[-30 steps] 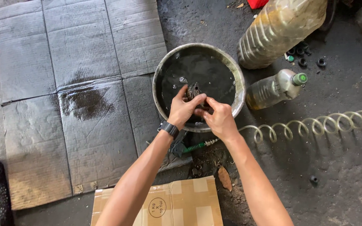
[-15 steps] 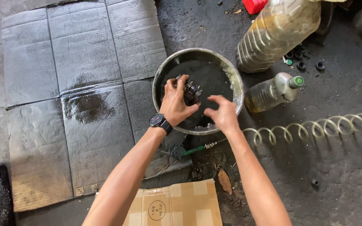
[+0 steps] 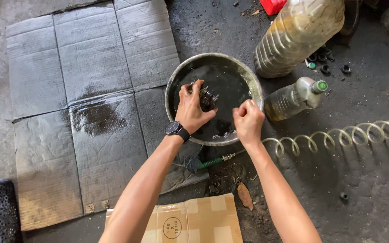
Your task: The person cleans a metal part by scrubbing it in a bucket of dark liquid, then sprays it with a hose nozzle. They repeat this process, scrubbing the part with a brush and rinsing it with the spray nozzle before placing it in a basket.
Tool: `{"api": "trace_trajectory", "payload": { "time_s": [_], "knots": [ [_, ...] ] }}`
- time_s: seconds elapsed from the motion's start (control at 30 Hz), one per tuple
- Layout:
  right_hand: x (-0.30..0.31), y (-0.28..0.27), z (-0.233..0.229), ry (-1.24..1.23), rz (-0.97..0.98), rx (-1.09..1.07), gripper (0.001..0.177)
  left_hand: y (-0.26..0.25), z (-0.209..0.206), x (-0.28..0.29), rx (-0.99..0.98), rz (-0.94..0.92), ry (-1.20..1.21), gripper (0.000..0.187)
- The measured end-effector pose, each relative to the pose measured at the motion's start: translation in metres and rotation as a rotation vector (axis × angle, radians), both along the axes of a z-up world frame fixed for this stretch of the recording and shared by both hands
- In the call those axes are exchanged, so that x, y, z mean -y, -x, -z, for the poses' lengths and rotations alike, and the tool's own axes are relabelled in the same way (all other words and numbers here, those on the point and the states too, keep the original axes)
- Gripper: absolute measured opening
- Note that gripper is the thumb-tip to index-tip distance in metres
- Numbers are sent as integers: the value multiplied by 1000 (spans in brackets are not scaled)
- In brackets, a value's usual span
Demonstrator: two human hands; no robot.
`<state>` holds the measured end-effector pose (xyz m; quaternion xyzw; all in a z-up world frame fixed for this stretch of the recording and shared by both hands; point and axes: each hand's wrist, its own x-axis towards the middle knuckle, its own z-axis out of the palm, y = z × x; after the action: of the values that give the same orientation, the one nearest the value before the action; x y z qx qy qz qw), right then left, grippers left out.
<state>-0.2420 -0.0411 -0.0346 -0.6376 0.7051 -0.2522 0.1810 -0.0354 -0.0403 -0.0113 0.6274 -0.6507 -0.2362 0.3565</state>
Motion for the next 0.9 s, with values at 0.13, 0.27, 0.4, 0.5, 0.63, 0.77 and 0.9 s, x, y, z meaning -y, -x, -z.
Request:
{"api": "trace_trajectory", "payload": {
  "time_s": [0.13,0.27,0.4,0.5,0.63,0.77,0.9],
  "knots": [
    [6,11,30,45,-101,43,12,-3,2,-1,10,8,13,100],
    [3,7,12,6,-615,331,45,-6,1,-1,13,32,8,101],
    [-9,-17,-13,168,-262,166,23,-6,4,-2,33,28,10,100],
    [-7,-4,23,109,-150,133,23,-6,8,-3,61,34,32,100],
    [-5,-3,4,-126,-238,213,8,-6,4,-2,58,42,1,100],
    [-8,3,12,-260,-412,183,62,-7,7,-2,68,53,5,99],
    [-15,2,22,-49,-375,332,36,2,32,9,-211,-114,-110,96]
  ]
}}
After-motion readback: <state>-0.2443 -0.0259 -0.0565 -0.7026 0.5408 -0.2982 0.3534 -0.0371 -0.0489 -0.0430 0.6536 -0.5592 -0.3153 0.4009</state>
